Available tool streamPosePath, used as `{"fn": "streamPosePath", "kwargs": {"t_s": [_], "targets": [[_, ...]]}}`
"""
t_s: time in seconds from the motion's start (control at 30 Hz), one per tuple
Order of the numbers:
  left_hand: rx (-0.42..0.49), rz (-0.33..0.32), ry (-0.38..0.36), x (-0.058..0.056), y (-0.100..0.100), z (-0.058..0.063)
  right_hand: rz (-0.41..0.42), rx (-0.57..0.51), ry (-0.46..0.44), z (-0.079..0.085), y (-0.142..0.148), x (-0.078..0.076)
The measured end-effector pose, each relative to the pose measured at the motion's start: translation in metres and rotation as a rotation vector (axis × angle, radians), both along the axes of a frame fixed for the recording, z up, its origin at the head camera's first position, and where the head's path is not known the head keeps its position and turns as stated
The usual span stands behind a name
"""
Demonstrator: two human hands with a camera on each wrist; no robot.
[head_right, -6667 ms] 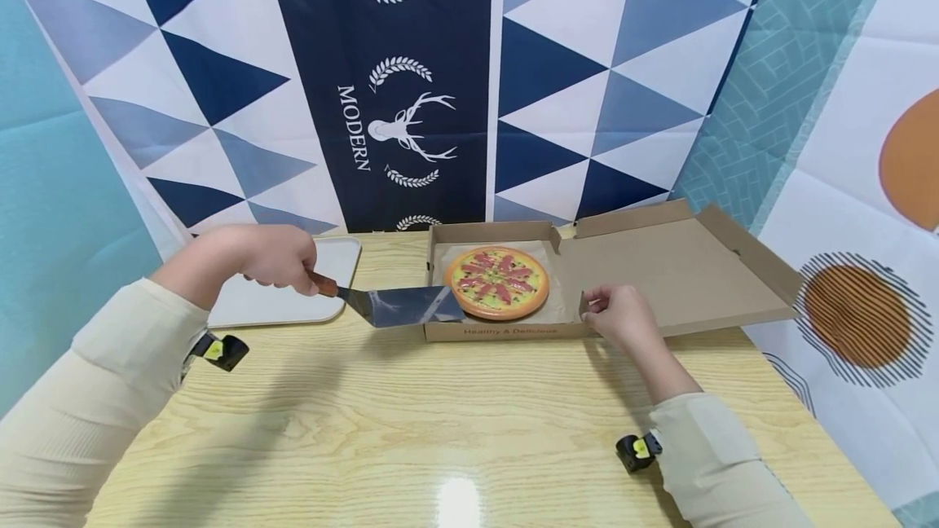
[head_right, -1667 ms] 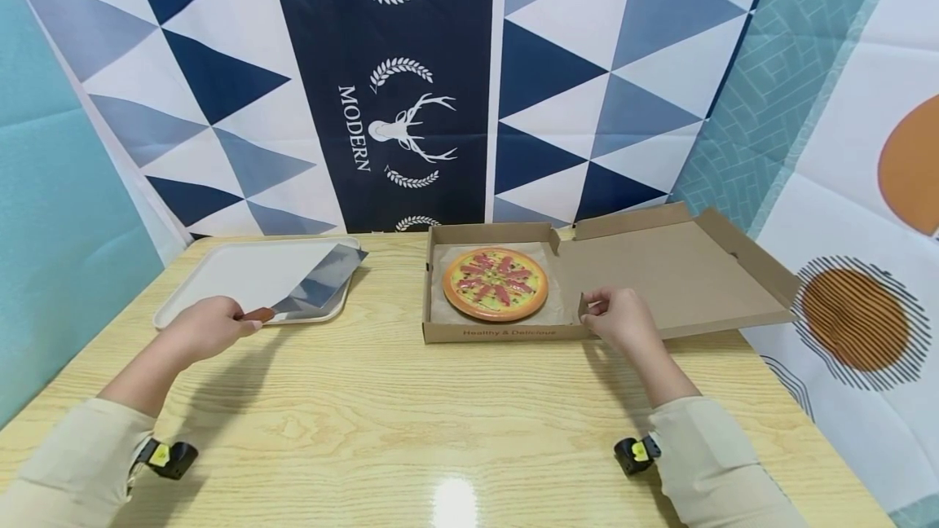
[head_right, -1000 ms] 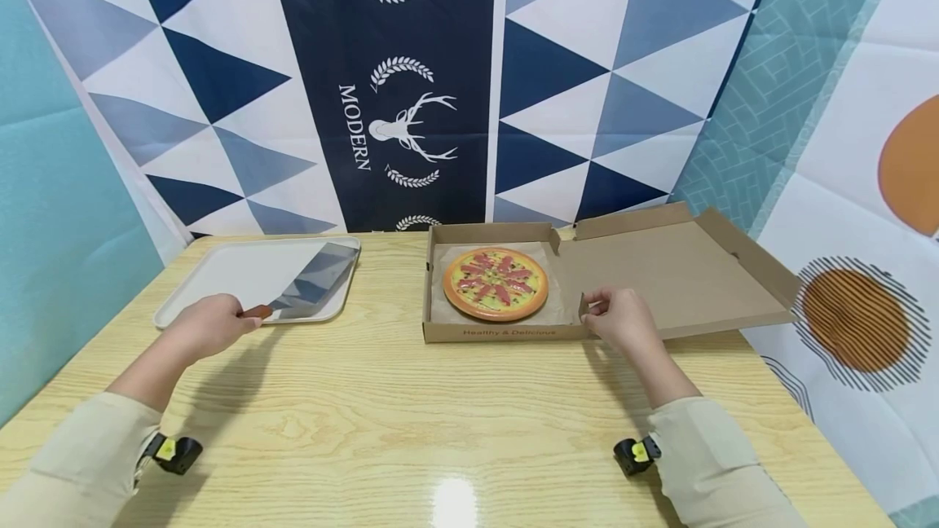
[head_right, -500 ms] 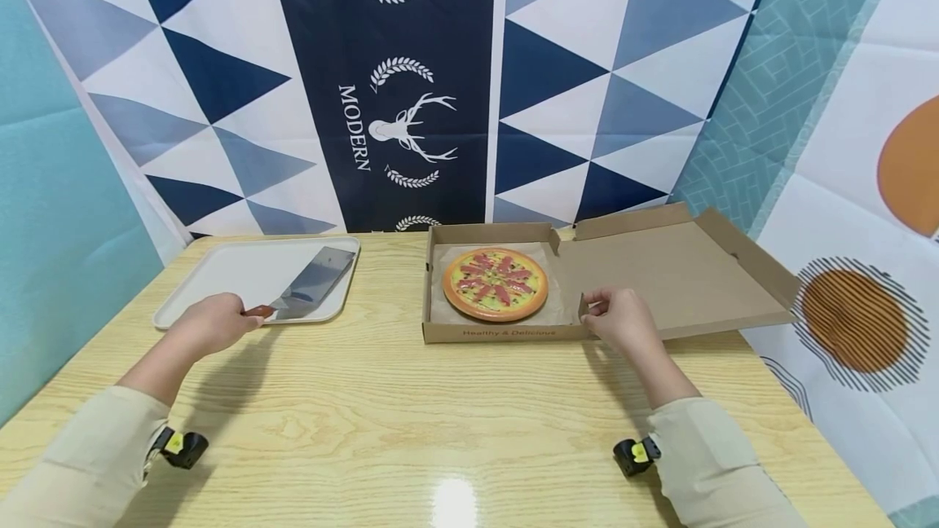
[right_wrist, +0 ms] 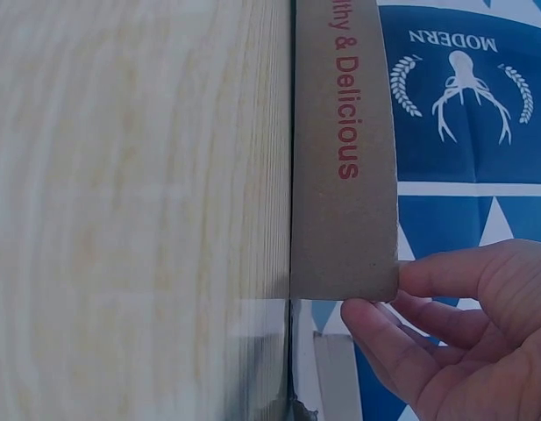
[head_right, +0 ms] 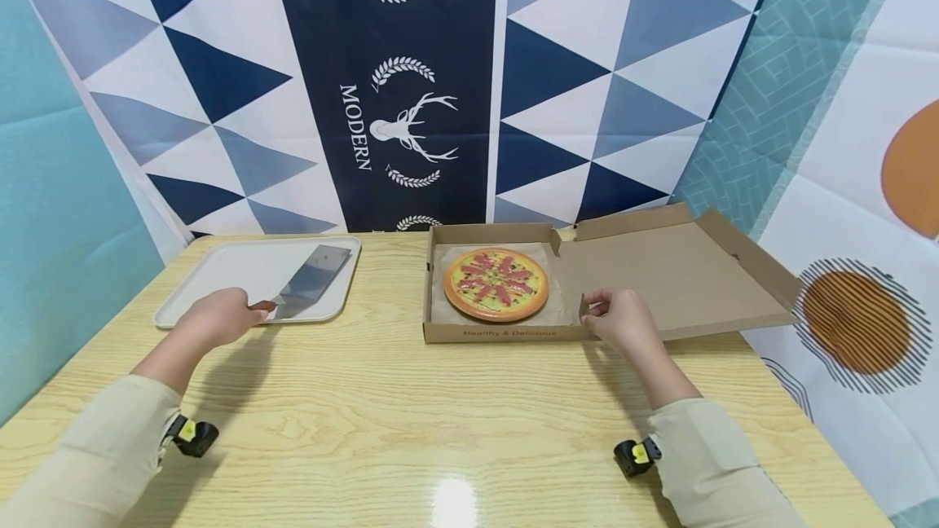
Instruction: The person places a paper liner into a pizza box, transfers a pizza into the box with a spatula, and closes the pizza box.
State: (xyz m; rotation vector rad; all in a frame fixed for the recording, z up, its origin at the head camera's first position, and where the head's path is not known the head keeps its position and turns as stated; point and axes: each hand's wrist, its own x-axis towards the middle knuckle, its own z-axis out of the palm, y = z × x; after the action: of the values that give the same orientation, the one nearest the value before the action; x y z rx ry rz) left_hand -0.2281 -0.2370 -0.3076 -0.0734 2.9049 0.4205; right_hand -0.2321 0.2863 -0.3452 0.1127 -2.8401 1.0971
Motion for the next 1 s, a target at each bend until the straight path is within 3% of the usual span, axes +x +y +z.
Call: {"fn": "streamPosePath", "kwargs": {"t_s": [0.57, 1.0], "targets": [[-0.032, -0.018, -0.047, -0.011, 0.002, 0.002, -0.009, 0.016, -0.01, 0.002, 0.001, 0.0], [-0.107, -0.047, -0.067, -0.01, 0.004, 0.008, -0.004, 0.007, -0.007, 0.0, 0.002, -0.001]]}}
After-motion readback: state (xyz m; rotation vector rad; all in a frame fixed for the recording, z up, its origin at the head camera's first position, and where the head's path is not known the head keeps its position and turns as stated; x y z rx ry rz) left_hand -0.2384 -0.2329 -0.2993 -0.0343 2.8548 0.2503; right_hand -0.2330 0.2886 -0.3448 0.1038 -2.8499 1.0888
